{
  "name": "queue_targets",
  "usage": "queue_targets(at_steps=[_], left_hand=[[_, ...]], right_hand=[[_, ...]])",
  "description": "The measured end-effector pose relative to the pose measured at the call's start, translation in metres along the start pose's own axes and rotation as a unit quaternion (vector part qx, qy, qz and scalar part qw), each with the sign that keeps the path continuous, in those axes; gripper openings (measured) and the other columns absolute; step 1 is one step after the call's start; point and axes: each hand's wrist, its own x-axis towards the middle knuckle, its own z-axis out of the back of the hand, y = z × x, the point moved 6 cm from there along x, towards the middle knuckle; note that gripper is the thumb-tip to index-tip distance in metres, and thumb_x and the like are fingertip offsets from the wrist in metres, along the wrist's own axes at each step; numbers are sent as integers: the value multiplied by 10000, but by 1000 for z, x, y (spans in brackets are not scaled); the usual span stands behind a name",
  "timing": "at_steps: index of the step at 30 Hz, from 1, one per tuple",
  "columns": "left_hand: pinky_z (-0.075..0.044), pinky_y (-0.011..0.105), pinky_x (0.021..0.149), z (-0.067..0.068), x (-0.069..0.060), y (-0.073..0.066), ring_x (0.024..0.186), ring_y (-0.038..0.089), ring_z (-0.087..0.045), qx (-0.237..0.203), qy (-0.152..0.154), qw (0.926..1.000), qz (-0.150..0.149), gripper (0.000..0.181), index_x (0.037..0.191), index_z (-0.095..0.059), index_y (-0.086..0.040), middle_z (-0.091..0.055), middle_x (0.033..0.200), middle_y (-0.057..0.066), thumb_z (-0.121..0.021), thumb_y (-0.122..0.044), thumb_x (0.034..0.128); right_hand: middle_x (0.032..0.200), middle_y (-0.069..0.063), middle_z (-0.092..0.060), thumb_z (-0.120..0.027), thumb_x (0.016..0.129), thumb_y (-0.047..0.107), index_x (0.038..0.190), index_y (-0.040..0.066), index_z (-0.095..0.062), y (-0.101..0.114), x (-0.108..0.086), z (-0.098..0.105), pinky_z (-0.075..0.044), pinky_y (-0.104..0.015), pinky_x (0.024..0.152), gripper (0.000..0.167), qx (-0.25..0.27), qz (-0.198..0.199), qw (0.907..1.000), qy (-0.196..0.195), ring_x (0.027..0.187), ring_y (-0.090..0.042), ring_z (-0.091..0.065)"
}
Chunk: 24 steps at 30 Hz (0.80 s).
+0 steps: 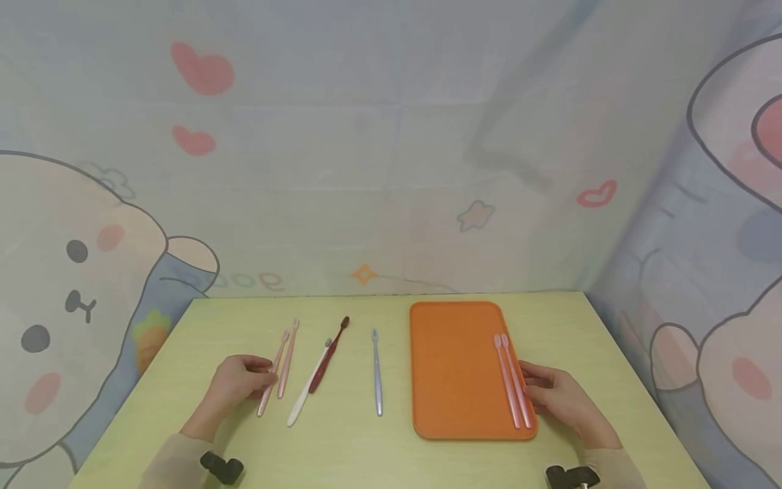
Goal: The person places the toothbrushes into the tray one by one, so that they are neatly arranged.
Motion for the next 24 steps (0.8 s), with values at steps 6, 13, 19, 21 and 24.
queue_targets(at_steps=[6,13,19,21,24], left_hand=[[-640,345,580,-2,3,2,659,193,-725,191,-6,9998,-22,274,1089,-741,117,-746,892,140,-818,-5,856],[-628,344,554,-1,2,0,630,195,-715,287,13,9995,-86,262,1078,-743,121,-748,840,109,-787,6,846],[-617,330,539,0,2,0,611,185,-702,355,-32,9994,-53,258,1066,-757,105,-749,815,106,-783,9,828],[-614,323,537,0,3,1,608,180,-700,371,-52,9993,-6,252,1060,-763,93,-748,808,104,-781,10,822],[-615,325,535,0,5,3,606,179,-700,366,-67,9993,19,254,1053,-769,88,-749,803,99,-774,12,812]], right_hand=[[1421,-249,-622,-651,1056,101,1613,-90,-349,1,0,0,-640,-376,830,662,-42,-52,10000,-31,1106,-130,-665],[1396,-231,-635,-648,1059,104,1616,-90,-341,2,0,1,-639,-370,831,665,-34,-45,10000,-8,1094,-121,-664],[1399,-228,-633,-647,1065,112,1622,-84,-332,-1,0,1,-639,-373,844,669,10,-62,10000,17,1102,-124,-668],[1401,-230,-631,-647,1067,117,1622,-87,-329,-1,0,1,-639,-375,846,671,-9,-61,10000,20,1105,-123,-665],[1401,-230,-629,-653,1065,120,1621,-83,-337,-2,1,1,-640,-379,846,671,-12,-85,10000,-2,1106,-122,-665]])
